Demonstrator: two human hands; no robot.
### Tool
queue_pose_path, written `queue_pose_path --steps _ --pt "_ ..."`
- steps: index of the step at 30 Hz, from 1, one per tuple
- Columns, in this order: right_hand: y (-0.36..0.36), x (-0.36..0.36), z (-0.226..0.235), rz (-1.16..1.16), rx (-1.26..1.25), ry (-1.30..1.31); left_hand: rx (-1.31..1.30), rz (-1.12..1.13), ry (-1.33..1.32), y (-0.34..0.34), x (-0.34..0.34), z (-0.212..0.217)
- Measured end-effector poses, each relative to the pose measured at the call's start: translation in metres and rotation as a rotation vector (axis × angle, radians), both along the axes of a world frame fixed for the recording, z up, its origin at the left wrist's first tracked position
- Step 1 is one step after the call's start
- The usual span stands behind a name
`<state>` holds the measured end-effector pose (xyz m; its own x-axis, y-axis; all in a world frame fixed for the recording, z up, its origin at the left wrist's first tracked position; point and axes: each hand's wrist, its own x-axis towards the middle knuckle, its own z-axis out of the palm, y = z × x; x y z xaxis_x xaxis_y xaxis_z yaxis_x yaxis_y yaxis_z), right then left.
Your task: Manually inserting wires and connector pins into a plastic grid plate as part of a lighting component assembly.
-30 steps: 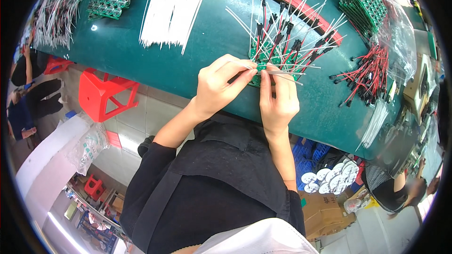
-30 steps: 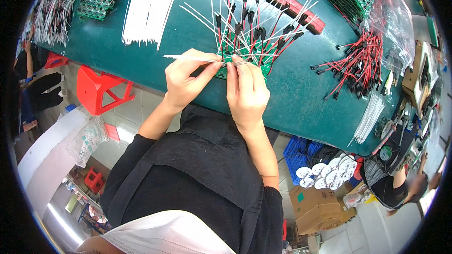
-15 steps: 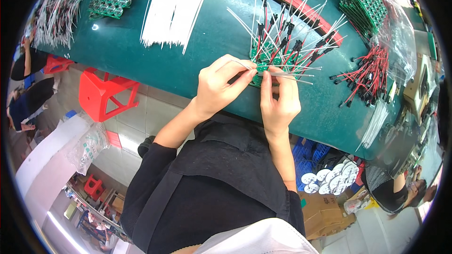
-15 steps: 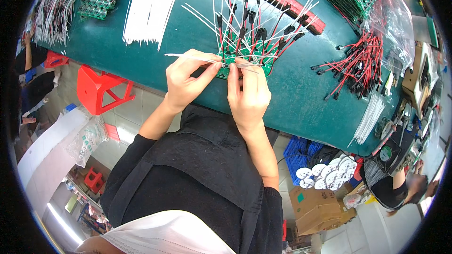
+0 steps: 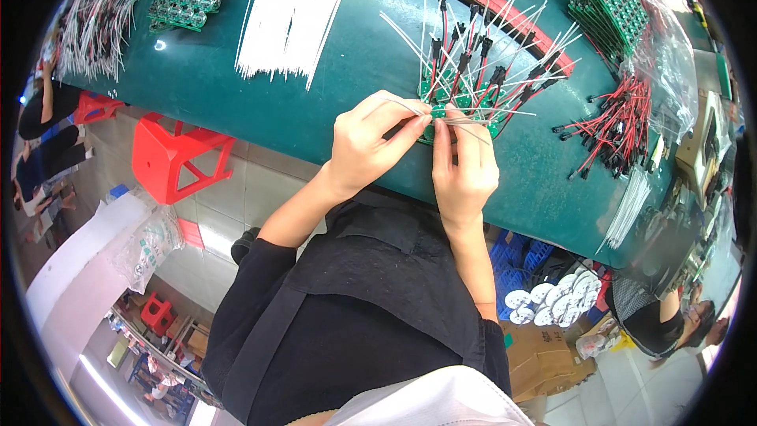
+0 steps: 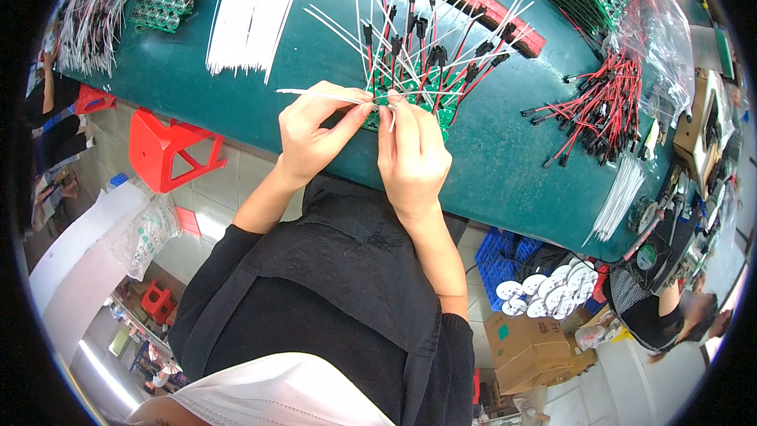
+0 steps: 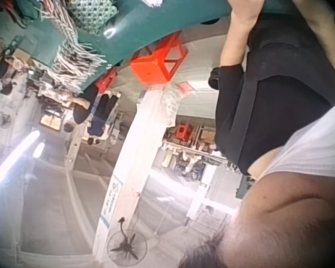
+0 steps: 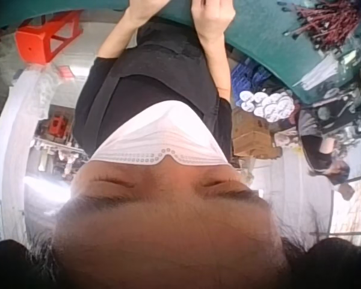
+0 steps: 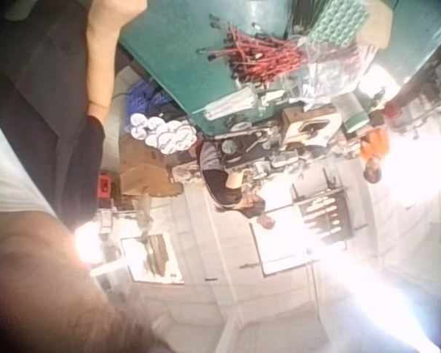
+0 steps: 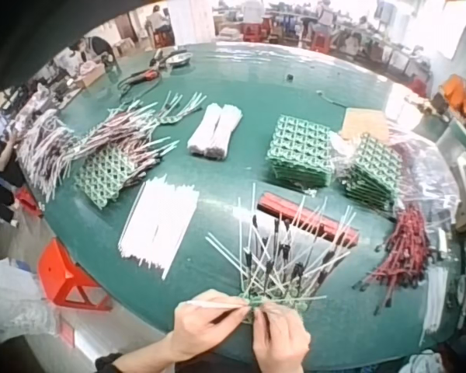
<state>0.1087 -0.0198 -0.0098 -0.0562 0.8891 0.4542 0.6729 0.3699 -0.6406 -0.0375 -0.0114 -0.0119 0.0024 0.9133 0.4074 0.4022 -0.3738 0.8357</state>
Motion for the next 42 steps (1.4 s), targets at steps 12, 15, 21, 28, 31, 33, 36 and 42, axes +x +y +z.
queue_pose_path --steps 12,15,21,28,31,33,36,42 --pt "-0.007 0.020 0.004 -0.117 -0.060 0.122 0.009 0.013 0.090 -0.001 0.003 0.000" --pt "-0.005 0.018 0.005 -0.111 -0.064 0.110 0.031 0.019 0.191 -0.003 0.005 0.003" --pt "-0.002 0.018 0.001 -0.113 -0.033 0.098 0.061 0.047 0.256 -0.001 0.008 0.008" --pt "-0.001 0.018 -0.003 -0.100 0.006 0.060 0.035 0.039 0.123 -0.001 0.013 0.008" --pt "-0.001 0.017 -0.002 -0.080 -0.001 0.063 0.008 0.042 0.113 0.000 0.014 0.007" --pt "-0.001 0.018 -0.003 -0.083 0.013 -0.011 0.006 0.041 0.122 -0.001 0.013 0.011" --pt "-0.001 0.020 -0.005 -0.079 0.027 -0.006 -0.026 0.013 0.057 -0.002 0.018 0.012" --pt "-0.004 0.024 0.001 -0.107 0.007 0.073 0.021 -0.036 -0.005 -0.001 0.020 0.002"
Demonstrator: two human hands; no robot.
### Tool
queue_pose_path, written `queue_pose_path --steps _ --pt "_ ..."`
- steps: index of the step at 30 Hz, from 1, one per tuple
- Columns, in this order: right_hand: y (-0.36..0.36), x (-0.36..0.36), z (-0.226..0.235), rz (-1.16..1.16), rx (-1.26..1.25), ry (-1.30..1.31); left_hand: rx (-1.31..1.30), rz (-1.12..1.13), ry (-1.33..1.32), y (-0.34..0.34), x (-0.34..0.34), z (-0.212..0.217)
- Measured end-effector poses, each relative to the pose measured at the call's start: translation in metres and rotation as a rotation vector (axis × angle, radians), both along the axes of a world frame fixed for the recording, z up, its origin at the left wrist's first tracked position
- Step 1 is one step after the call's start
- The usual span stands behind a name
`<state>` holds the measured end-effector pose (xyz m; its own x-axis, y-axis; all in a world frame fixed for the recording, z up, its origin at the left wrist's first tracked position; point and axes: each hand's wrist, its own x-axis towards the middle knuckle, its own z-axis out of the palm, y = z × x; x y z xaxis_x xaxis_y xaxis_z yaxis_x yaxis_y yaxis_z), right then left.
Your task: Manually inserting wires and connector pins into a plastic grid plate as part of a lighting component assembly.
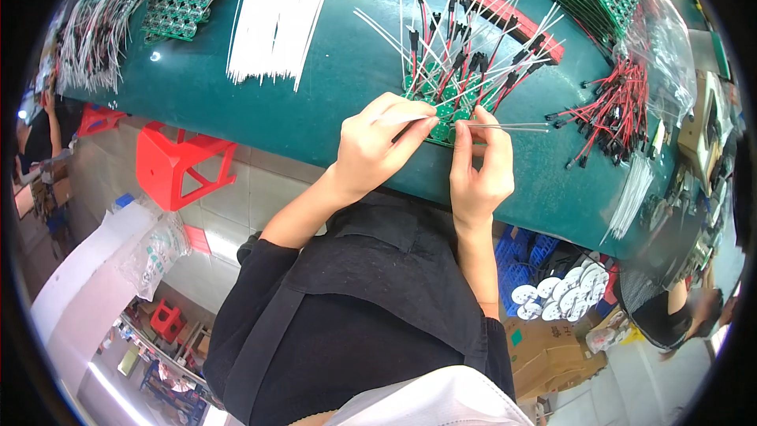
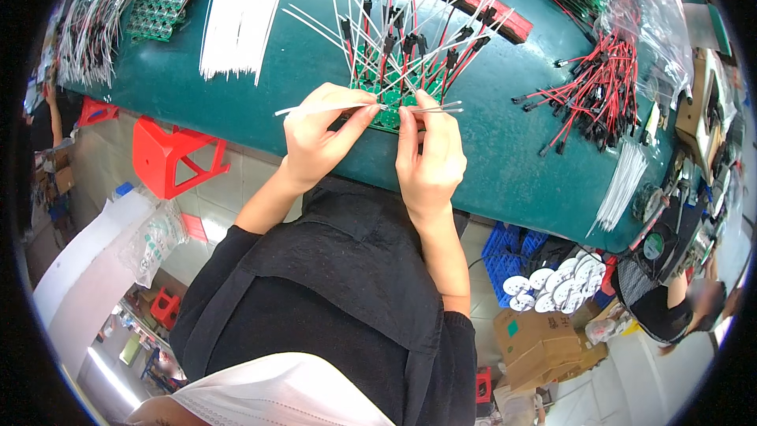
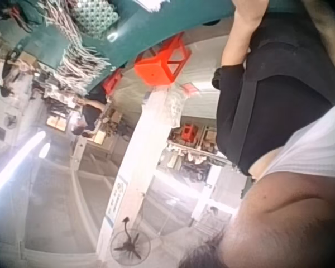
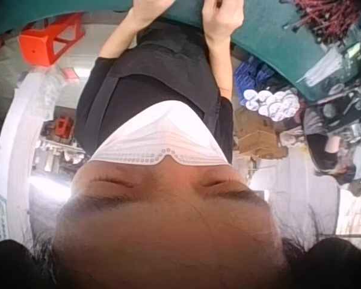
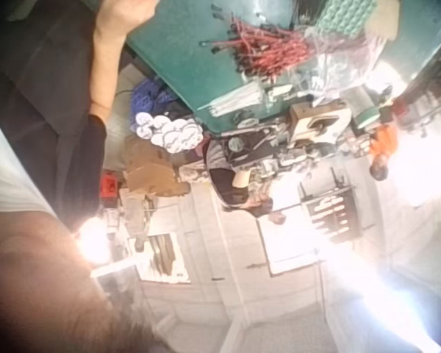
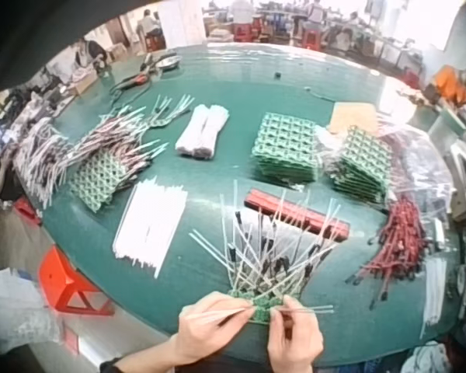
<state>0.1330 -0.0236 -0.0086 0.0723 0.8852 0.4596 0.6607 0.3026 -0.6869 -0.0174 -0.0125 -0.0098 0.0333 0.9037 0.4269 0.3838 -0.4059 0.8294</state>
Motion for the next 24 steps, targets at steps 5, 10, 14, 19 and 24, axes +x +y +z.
queue_pose_path --steps 5,10,14,19,24 --pt "-0.003 0.007 0.000 -0.026 -0.015 0.006 0.034 0.030 0.057 0.001 0.001 -0.002" --pt "-0.005 0.010 0.001 -0.058 -0.085 0.028 0.030 0.038 0.056 0.000 0.000 -0.004" --pt "-0.003 0.012 0.001 -0.061 -0.067 0.036 0.044 0.020 0.115 0.001 0.000 -0.001" --pt "-0.001 0.010 0.001 -0.047 -0.038 0.029 0.071 0.036 0.237 0.000 0.004 0.001" --pt "0.000 0.010 -0.002 -0.038 -0.004 0.015 0.067 0.041 0.252 0.000 0.007 0.004"
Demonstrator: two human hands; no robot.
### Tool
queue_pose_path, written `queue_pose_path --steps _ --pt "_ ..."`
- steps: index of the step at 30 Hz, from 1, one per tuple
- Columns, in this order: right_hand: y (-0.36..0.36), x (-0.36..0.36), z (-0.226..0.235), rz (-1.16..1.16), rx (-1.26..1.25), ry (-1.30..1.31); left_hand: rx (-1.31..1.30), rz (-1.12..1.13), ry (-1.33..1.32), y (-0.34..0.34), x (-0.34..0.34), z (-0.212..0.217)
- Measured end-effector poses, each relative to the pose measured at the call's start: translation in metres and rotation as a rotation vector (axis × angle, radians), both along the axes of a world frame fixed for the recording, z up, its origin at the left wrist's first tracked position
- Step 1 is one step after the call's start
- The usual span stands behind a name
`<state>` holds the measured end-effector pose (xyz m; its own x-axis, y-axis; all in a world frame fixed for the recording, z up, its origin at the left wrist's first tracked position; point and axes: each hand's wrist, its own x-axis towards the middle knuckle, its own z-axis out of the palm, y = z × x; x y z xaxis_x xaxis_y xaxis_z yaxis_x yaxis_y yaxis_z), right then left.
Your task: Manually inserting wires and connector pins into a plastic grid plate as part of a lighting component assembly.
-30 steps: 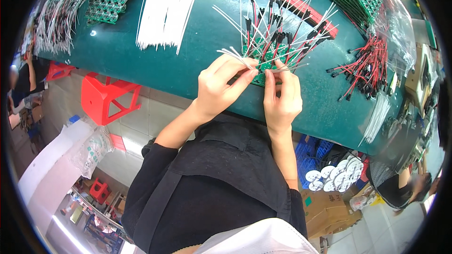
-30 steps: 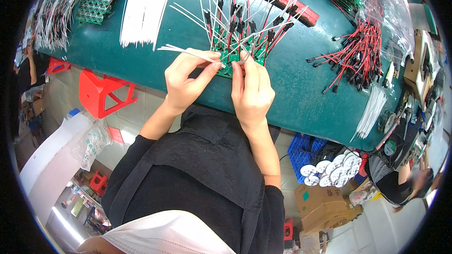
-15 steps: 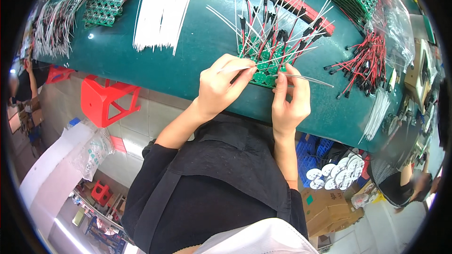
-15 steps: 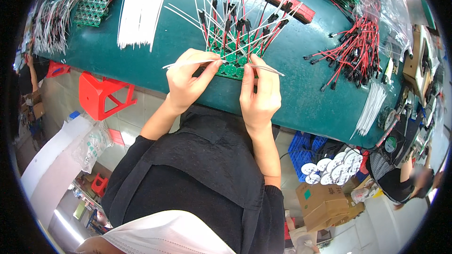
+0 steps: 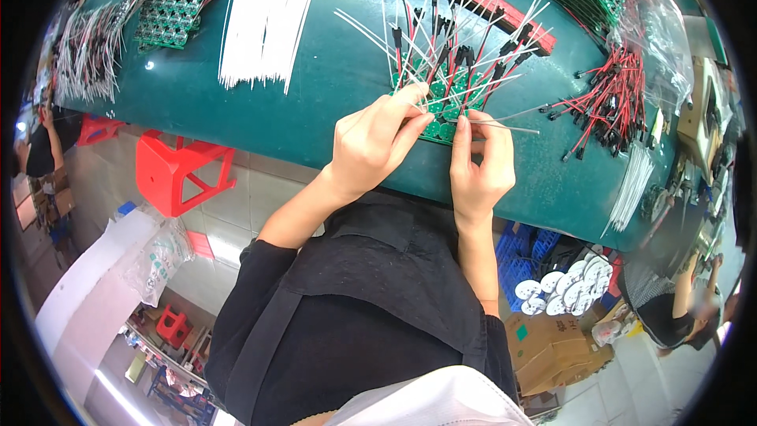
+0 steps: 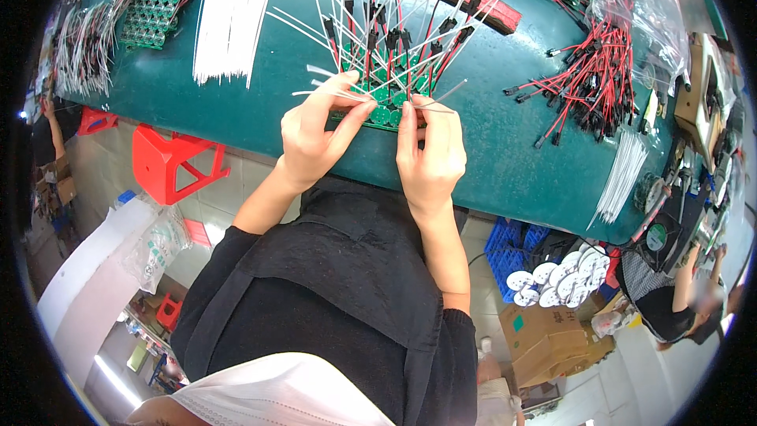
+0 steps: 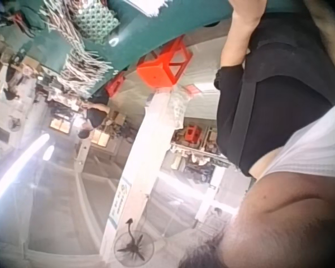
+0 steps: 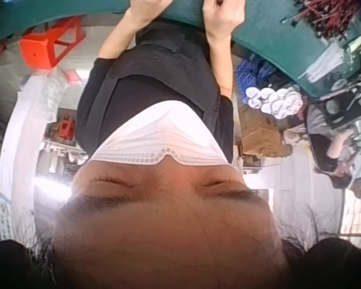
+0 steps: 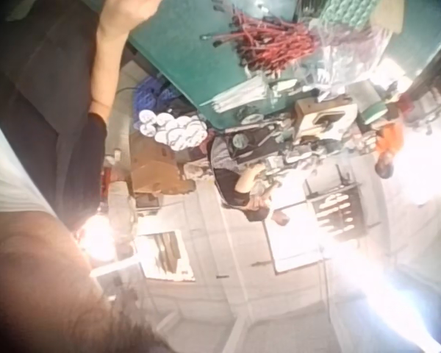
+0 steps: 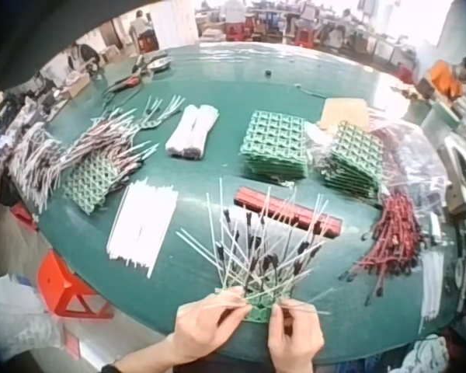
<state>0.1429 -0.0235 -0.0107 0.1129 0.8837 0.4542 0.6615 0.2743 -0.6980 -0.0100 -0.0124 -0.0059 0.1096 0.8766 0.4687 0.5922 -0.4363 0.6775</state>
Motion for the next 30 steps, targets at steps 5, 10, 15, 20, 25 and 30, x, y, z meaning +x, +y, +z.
queue_pose_path --steps 5,10,15,20,25,30 --pt "0.000 0.000 0.001 0.014 -0.002 0.010 0.088 0.064 -0.175 0.002 0.009 -0.010" --pt "0.001 0.001 -0.001 0.023 0.019 0.014 0.020 -0.030 -0.137 0.001 0.005 0.000" --pt "0.001 0.000 -0.001 0.026 0.027 0.017 -0.043 -0.043 -0.162 0.000 0.009 0.002" --pt "0.001 0.000 -0.003 0.023 0.039 0.013 -0.043 -0.049 -0.153 0.000 0.009 -0.003" --pt "0.000 0.001 -0.006 0.027 0.045 -0.014 -0.029 -0.061 -0.154 0.002 0.009 -0.005" --pt "0.000 0.002 -0.003 0.039 0.003 -0.034 -0.045 -0.051 -0.161 0.001 0.010 -0.006"
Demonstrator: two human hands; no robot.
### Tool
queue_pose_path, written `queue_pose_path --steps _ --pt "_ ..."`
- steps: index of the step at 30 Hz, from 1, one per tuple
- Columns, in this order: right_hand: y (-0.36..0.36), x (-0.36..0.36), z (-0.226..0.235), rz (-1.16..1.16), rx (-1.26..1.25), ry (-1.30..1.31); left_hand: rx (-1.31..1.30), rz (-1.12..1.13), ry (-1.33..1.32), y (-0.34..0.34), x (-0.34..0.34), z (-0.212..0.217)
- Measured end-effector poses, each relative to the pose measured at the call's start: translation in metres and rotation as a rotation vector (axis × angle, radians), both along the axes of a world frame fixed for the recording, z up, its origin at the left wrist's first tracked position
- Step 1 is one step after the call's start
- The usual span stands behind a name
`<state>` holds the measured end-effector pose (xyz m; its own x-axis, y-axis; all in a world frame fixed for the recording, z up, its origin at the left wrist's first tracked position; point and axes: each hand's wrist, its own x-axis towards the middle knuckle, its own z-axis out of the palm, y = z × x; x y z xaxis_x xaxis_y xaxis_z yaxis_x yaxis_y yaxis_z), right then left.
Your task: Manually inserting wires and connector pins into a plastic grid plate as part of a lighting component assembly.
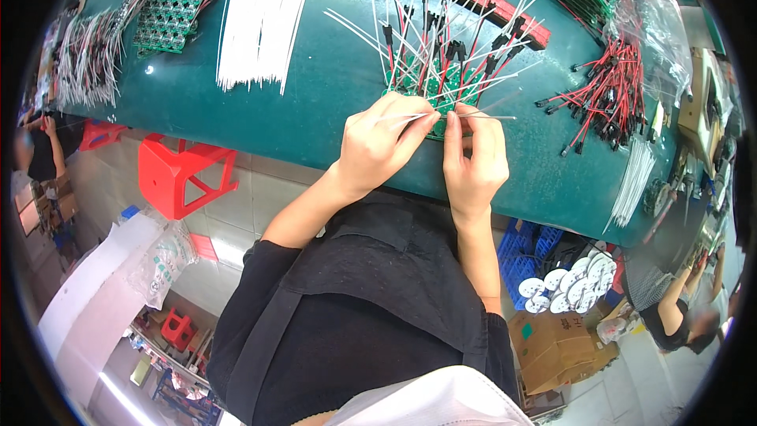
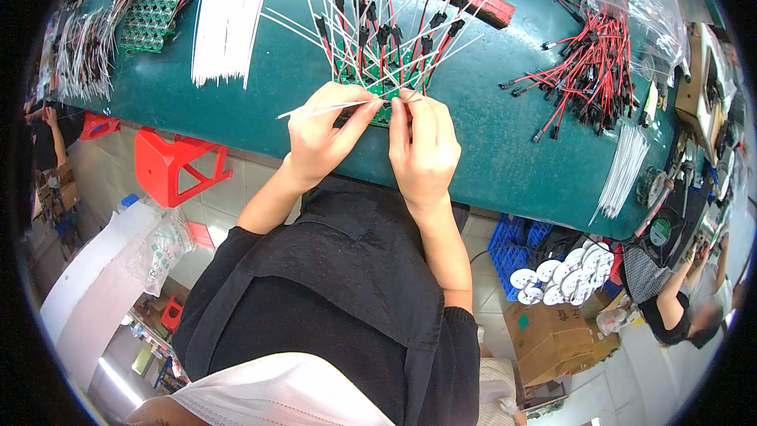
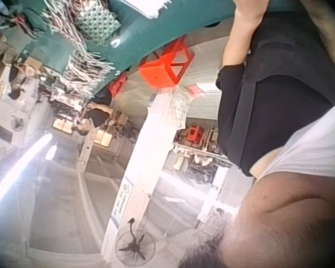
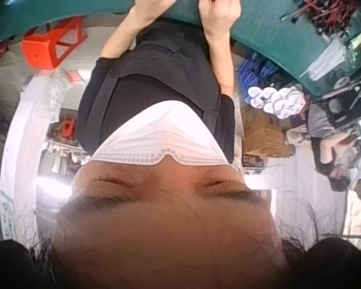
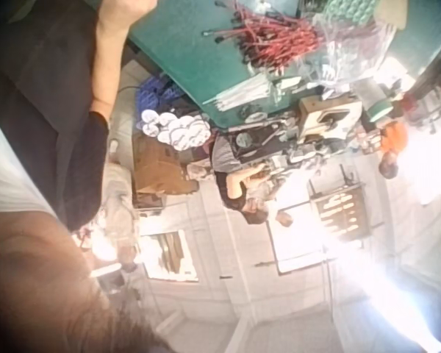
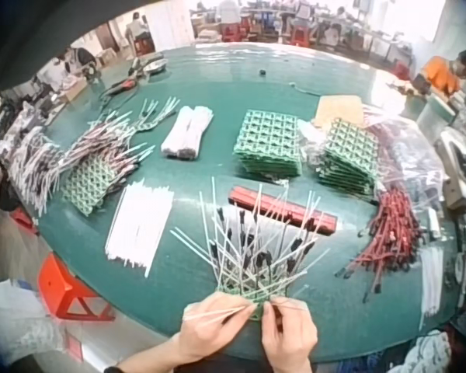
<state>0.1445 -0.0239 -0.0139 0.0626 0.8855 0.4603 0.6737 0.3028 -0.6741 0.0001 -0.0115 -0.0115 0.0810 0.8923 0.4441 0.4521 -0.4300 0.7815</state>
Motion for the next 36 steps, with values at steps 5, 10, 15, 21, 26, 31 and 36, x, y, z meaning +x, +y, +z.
queue_pose_path --steps 5,10,15,21,26,31,36 --pt "-0.001 0.000 0.005 0.008 -0.005 -0.051 0.016 0.011 0.057 0.001 0.002 0.002" --pt "-0.006 0.011 0.008 -0.067 0.034 0.062 0.085 0.017 0.088 0.001 0.003 -0.003" --pt "-0.004 0.018 0.003 -0.076 0.030 0.085 0.151 0.003 0.160 0.006 0.005 -0.003" --pt "-0.007 0.022 0.002 -0.064 0.014 0.102 0.184 0.003 0.179 0.006 0.010 -0.004" --pt "-0.014 0.024 0.004 -0.032 0.003 0.077 0.150 -0.008 0.061 0.002 0.007 -0.006" --pt "-0.017 0.024 0.000 -0.012 0.008 0.123 0.004 -0.062 0.012 -0.007 0.011 0.006" --pt "-0.017 0.022 -0.001 0.002 0.016 0.120 0.012 -0.084 -0.016 -0.008 0.015 -0.002"
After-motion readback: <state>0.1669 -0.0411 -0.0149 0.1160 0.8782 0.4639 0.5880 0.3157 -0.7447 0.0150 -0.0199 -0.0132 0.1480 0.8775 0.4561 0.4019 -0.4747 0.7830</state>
